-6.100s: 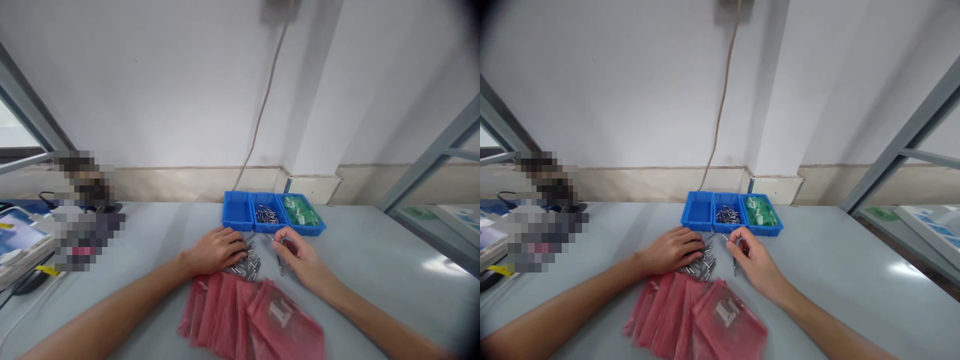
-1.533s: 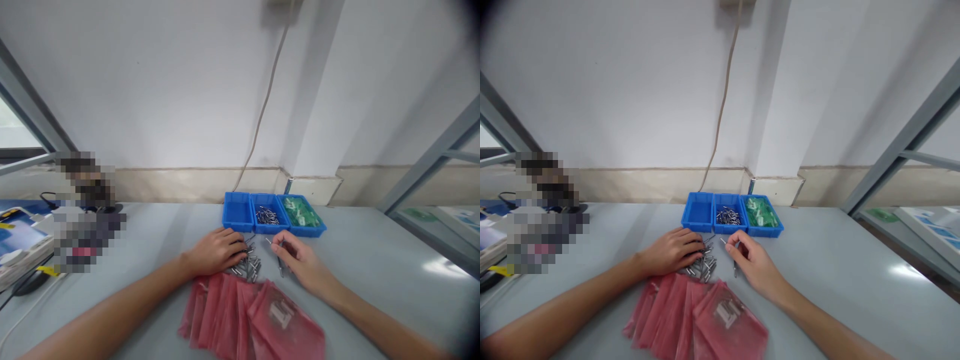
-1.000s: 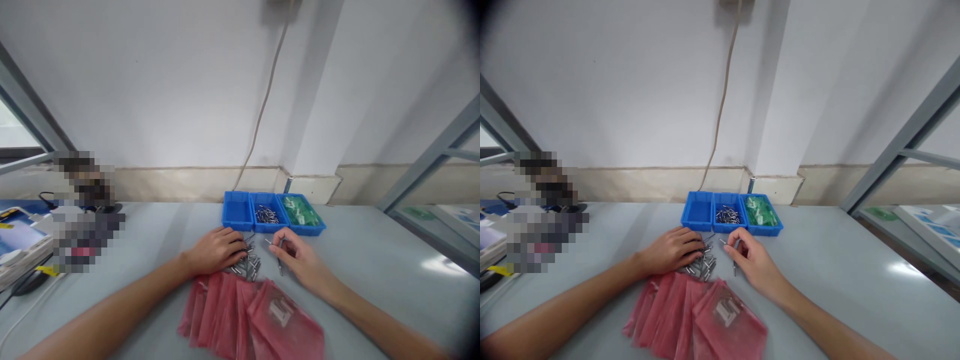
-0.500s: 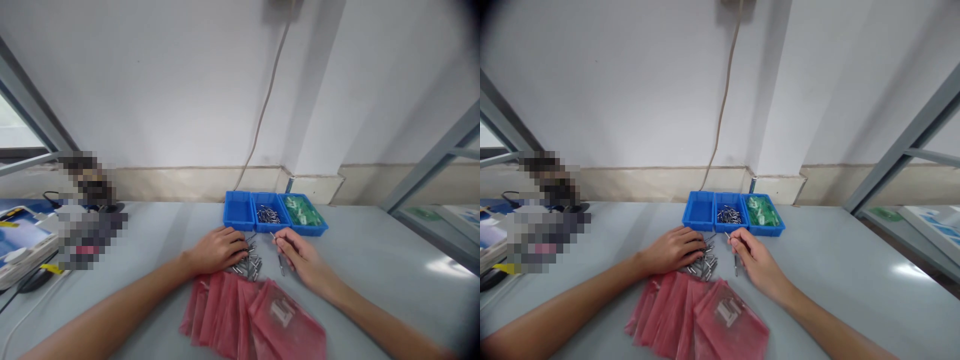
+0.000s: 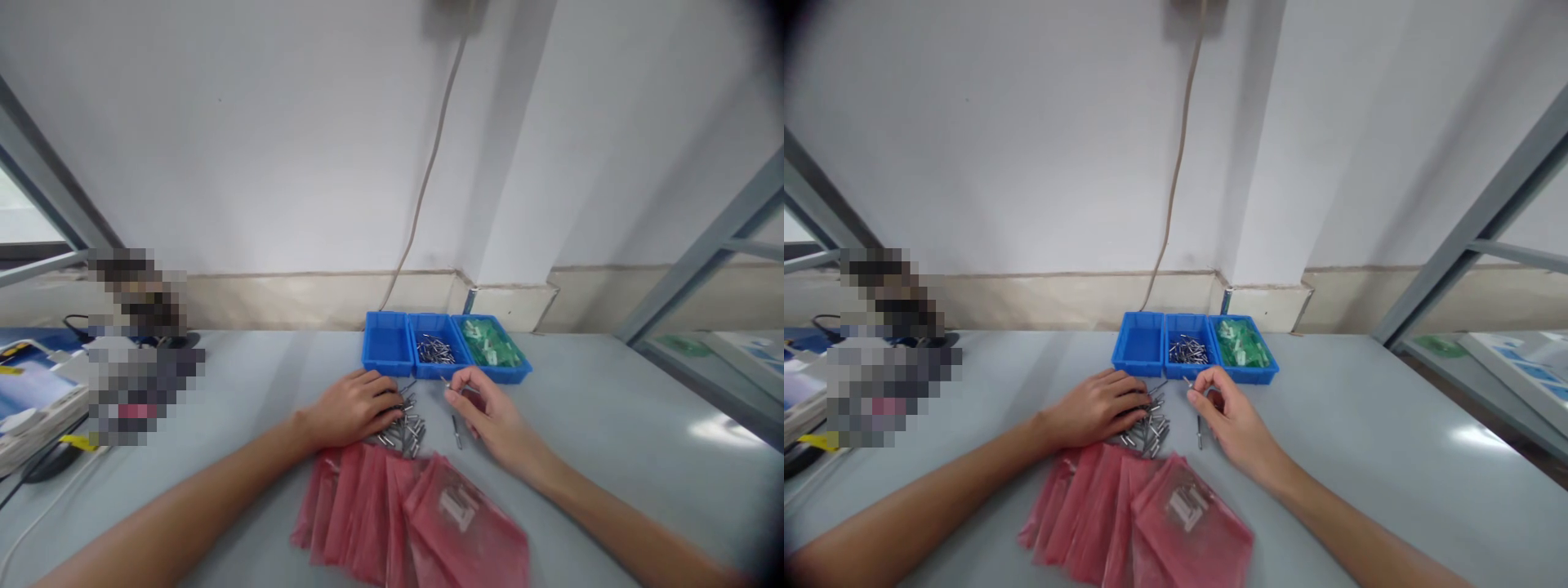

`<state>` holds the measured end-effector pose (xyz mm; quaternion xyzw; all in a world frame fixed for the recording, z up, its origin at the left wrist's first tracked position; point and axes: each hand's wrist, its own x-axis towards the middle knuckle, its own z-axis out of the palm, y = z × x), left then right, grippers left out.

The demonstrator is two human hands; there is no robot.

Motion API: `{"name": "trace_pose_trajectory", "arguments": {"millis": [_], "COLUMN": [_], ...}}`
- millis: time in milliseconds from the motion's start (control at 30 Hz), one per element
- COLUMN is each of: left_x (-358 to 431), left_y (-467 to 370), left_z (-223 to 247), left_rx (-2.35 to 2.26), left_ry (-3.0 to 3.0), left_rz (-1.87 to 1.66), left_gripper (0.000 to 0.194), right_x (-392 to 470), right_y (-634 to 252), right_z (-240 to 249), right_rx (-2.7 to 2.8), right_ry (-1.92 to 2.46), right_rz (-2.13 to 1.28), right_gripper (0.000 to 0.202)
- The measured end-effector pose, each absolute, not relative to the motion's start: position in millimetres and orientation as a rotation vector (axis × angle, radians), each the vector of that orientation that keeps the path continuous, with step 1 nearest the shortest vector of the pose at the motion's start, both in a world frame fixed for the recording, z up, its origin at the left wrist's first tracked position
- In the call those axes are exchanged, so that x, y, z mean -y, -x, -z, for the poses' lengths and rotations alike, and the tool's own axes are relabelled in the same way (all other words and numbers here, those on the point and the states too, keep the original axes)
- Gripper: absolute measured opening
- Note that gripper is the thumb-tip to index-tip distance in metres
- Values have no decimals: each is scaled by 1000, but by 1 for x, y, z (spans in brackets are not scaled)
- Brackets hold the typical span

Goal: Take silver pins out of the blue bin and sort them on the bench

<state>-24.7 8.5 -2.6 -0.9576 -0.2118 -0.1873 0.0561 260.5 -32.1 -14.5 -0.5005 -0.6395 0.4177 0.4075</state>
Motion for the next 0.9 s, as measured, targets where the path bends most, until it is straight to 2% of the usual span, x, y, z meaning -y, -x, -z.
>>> {"name": "trace_pose_trajectory", "arguments": {"millis": [633,900], "left_x": [-9,-9], "left_y": [25,25], "left_z": [4,4], "left_rx": [640,633], "left_ry": [2911,2905], "left_rz": [570,576], "left_gripper": [31,31], "right_x": [32,31], "right_y": [-260,-260], "right_z": [10,6], "right_rx": [1646,1395], "right_ry": [1245,1262], "right_rz": [-1022,-1150], "right_gripper": [38,50]}}
